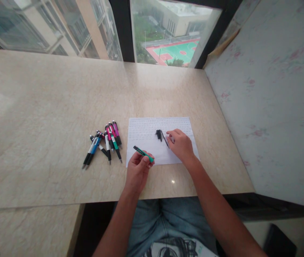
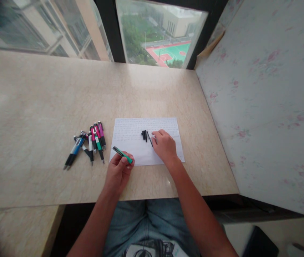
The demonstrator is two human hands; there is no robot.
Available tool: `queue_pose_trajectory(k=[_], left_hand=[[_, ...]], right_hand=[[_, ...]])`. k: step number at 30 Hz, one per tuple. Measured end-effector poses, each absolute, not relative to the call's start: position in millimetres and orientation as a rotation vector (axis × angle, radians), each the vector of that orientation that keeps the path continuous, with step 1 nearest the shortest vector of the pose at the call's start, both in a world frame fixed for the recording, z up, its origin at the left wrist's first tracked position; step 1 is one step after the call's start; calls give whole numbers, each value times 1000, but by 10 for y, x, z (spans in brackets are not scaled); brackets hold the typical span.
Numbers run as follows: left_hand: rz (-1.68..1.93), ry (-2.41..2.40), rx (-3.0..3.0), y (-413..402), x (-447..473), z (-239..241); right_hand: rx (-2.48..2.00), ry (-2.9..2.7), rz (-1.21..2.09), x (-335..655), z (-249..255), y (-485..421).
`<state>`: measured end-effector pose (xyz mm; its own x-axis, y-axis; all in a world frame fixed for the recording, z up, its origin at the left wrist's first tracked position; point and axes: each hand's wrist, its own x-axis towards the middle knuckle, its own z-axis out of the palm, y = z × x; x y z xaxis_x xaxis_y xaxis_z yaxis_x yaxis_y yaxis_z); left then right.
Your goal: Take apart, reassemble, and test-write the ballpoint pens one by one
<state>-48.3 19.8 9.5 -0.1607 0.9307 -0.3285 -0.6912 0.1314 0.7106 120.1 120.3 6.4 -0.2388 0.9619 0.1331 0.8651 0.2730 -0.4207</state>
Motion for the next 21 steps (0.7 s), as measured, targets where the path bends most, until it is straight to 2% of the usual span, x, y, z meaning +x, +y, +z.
queue_pose_trajectory(k=[7, 16, 21], left_hand=[[1483, 909, 349, 195, -488, 63], [1468, 893, 283, 206, -497, 92], [1478, 828, 232, 217, -501, 88]], right_hand=[[-1619, -2321, 354, 1156, 118, 1223], [-1547, -2201, 391, 1200, 70, 1210], [-1325, -1845, 733, 1132, 275, 844]])
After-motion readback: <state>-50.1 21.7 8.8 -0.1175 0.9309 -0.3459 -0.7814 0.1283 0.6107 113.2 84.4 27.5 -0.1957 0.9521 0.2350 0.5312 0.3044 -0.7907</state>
